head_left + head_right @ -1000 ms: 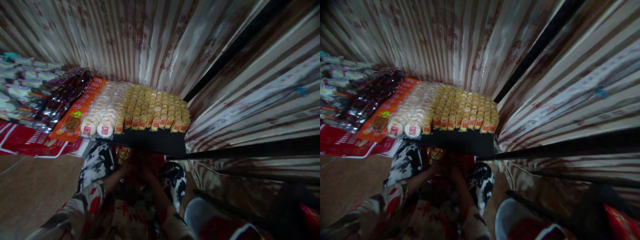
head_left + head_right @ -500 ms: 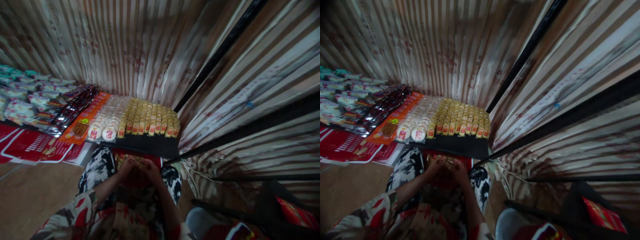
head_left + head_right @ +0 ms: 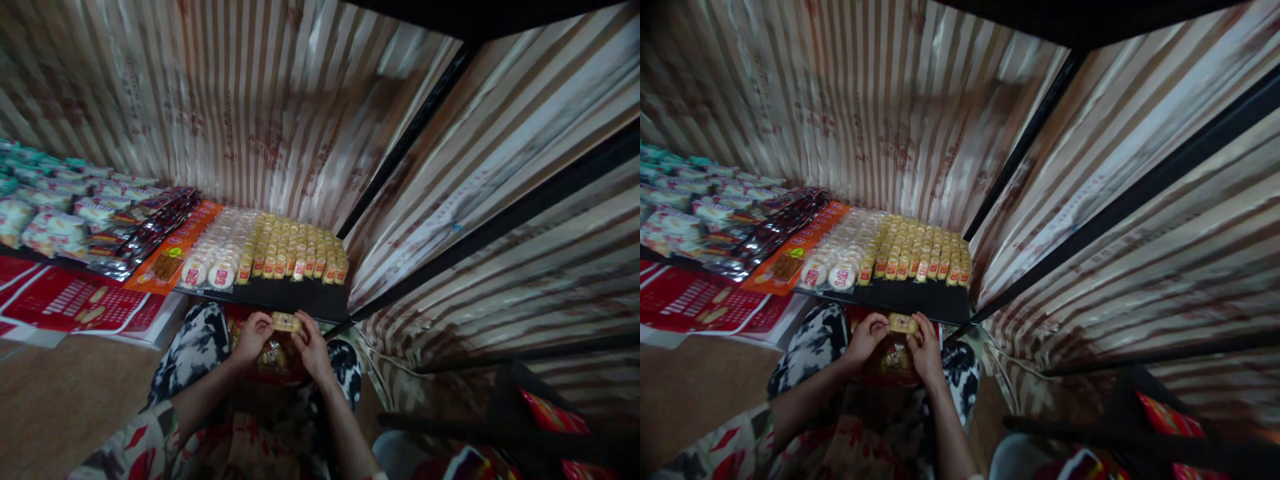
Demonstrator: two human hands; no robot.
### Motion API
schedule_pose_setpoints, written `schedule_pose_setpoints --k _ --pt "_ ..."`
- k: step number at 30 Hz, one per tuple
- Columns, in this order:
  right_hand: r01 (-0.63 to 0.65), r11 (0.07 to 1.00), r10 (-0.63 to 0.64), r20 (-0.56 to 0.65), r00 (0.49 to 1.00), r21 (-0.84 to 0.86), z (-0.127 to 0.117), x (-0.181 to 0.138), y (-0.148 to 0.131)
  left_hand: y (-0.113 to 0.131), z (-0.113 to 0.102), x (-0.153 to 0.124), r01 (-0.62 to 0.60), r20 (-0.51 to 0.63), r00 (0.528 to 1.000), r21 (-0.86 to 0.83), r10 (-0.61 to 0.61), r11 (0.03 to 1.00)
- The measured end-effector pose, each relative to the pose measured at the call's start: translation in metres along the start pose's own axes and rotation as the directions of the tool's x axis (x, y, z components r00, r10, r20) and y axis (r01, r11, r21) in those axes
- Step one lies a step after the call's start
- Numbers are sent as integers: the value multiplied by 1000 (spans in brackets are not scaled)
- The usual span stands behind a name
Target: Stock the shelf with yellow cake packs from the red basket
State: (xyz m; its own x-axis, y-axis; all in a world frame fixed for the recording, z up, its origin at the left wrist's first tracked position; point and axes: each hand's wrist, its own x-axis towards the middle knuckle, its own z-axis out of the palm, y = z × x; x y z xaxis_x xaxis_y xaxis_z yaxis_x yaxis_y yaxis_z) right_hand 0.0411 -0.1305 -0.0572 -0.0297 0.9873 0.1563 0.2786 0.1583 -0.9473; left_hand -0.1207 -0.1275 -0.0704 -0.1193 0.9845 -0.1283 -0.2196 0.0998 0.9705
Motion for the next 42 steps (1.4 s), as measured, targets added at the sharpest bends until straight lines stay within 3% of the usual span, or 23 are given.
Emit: schedule_pose_setpoints --k 5,9,13,20,25,32,36,39,42 --pt "-44 998 45 -22 999 43 -1 -2 2 8 1 -2 -20 34 999 34 19 999" --pt "-151 987 153 -28 988 62 -2 1 -1 11 2 7 -32 81 997 160 19 987" --pt "-249 947 259 -27 965 204 -3 7 -5 12 8 21 -55 126 992 324 15 945" --pt "-387 875 420 -55 906 292 -11 17 6 20 24 42 -166 152 983 482 104 861" --pt "-419 834 471 -68 880 358 -18 28 14 26 37 45 67 188 973 322 -133 944" --pt "-293 785 460 -198 865 546 -20 45 15 20 62 42 167 158 971 80 -178 983" --pt "-256 847 384 -203 901 467 -19 50 22 10 85 47 147 139 980 -45 -139 988" --pt "-230 918 310 -226 924 322 -25 56 27 5 101 56 95 135 986 23 -97 995" --pt "-196 966 237 -269 933 170 -37 69 31 7 109 67 -32 99 995 298 3 954"
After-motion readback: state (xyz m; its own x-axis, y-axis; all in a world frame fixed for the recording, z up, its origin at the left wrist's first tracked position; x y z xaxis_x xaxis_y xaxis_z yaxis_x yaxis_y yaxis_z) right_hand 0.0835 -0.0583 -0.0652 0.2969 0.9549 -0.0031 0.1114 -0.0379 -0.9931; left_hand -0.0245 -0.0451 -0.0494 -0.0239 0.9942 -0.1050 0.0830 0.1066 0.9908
